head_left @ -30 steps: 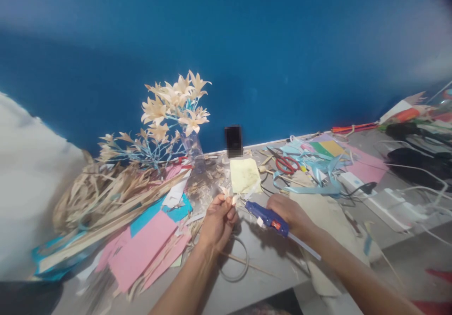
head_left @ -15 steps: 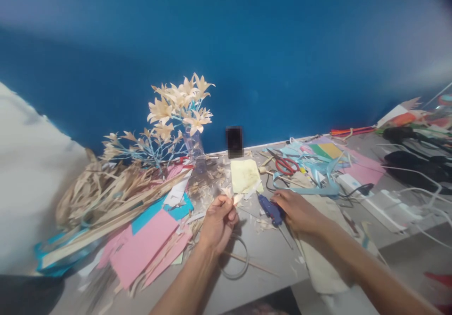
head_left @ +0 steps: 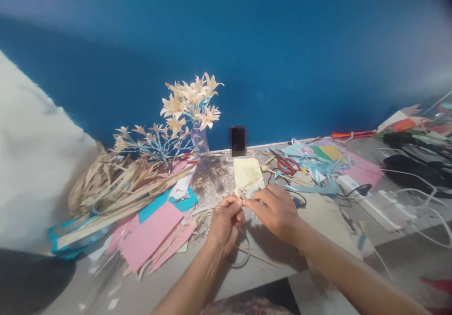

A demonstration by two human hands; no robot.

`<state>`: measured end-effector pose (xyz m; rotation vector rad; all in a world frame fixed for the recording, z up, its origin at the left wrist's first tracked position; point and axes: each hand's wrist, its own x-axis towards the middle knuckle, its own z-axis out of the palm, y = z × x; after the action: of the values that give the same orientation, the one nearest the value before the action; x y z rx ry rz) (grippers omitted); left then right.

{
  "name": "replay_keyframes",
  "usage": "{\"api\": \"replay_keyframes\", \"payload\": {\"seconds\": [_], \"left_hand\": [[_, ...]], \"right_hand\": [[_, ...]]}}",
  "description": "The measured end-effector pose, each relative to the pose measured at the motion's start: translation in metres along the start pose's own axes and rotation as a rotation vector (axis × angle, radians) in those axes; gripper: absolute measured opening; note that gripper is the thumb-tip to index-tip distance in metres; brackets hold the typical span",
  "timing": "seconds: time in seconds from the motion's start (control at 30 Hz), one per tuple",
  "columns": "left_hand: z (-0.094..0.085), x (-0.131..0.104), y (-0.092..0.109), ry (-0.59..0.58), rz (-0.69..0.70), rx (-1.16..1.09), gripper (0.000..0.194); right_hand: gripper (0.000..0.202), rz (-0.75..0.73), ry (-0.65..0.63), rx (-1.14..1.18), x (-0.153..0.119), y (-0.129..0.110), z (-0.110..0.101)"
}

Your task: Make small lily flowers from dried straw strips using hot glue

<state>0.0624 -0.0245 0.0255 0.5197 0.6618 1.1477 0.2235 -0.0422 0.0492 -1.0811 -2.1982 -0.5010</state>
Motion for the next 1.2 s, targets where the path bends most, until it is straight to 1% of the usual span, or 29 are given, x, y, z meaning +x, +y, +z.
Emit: {"api": "replay_keyframes", "payload": {"seconds": [0.13, 0.27, 0.37, 0.5, 0.67, 0.77, 0.9, 1.07, 1.2], "left_hand": [[-0.003, -0.003, -0.001, 0.01, -0.001, 0.033, 0.028], [-0.006, -0.004, -0.002, -0.005, -0.01, 0.061, 0.028], [-0.006, -0.004, -0.003, -0.002, 0.003, 0.071, 0.029], [-0.005, -0.004, -0.004, 0.027, 0.035, 0.094, 0.032], [-0.005, -0.004, -0.007, 0.054, 0.132, 0.164, 0.028], [-0.004, -0.004, -0.01, 0.042, 0.15, 0.162, 0.027], [0.0, -0.005, -0.01, 0.035, 0.091, 0.075, 0.027], [0.006, -0.006, -0.006, 0.037, 0.013, -0.003, 0.028], [0.007, -0.007, -0.009, 0.023, -0.004, 0.031, 0.027]], "right_hand": [[0.014, -0.023, -0.07, 0.039, 0.004, 0.003, -0.008], [0.02, -0.02, -0.113, 0.086, 0.009, 0.005, -0.016], [0.024, -0.032, -0.137, 0.069, 0.01, 0.007, -0.017], [0.025, -0.083, -0.158, -0.01, 0.01, 0.008, -0.019], [0.021, -0.114, -0.071, -0.061, 0.01, 0.004, -0.022], [0.018, -0.117, -0.011, -0.046, 0.009, 0.003, -0.022], [0.016, -0.093, 0.033, -0.023, 0.005, 0.003, -0.018], [0.016, -0.051, 0.142, -0.014, -0.004, 0.001, -0.004], [0.018, -0.031, 0.127, -0.009, -0.012, 0.001, 0.004]]}}
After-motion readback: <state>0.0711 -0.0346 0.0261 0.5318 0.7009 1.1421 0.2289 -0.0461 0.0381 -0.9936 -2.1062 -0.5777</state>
